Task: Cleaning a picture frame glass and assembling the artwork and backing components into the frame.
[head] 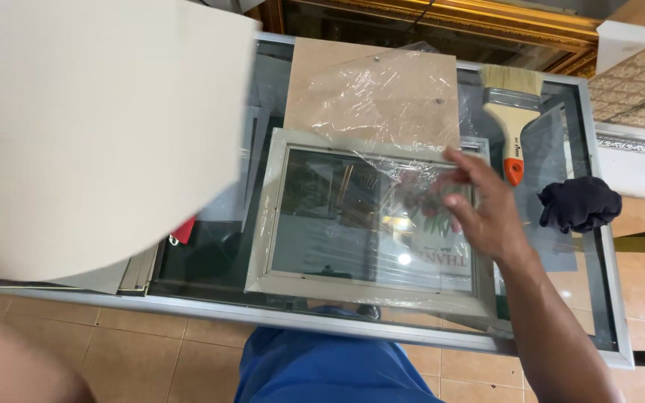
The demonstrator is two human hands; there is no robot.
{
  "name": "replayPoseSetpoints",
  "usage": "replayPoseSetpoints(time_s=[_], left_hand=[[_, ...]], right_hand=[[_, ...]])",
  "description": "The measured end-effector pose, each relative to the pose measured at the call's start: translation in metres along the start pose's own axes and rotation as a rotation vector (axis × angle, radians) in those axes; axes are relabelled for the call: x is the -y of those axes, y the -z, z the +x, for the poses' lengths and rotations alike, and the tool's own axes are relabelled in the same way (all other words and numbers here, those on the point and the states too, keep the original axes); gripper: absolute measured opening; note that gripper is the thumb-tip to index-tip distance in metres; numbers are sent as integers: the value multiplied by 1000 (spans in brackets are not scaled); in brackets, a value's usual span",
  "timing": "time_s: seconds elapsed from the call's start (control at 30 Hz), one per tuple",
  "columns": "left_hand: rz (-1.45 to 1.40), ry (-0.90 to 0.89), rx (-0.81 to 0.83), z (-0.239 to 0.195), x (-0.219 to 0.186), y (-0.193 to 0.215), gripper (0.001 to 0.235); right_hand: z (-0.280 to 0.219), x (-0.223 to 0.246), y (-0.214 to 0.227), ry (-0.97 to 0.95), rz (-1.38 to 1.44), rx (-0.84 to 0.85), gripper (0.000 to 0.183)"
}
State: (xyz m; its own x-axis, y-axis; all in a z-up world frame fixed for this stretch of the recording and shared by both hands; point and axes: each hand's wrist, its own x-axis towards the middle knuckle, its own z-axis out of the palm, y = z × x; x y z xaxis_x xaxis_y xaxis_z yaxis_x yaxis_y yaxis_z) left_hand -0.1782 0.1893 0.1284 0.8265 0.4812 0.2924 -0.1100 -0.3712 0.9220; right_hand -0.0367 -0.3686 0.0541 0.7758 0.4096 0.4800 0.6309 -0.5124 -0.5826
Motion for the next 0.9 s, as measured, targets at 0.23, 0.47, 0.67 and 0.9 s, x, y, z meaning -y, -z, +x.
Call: replayPoseSetpoints(time_s=[0.23, 0.47, 0.67, 0.9], left_hand=[[-233, -26, 113, -36, -46, -156, 26], [-505, 283, 330, -25, -16, -208, 39], [49, -657, 224, -27, -31, -192, 29], [47, -761, 198, -40, -27, -178, 23]], right_hand=[[-1, 38, -4, -344, 767, 230, 105], [-13, -8, 14, -761, 912, -30, 21], [-43, 9, 41, 214, -113, -470, 11], [-84, 4, 45, 253, -246, -479, 18]])
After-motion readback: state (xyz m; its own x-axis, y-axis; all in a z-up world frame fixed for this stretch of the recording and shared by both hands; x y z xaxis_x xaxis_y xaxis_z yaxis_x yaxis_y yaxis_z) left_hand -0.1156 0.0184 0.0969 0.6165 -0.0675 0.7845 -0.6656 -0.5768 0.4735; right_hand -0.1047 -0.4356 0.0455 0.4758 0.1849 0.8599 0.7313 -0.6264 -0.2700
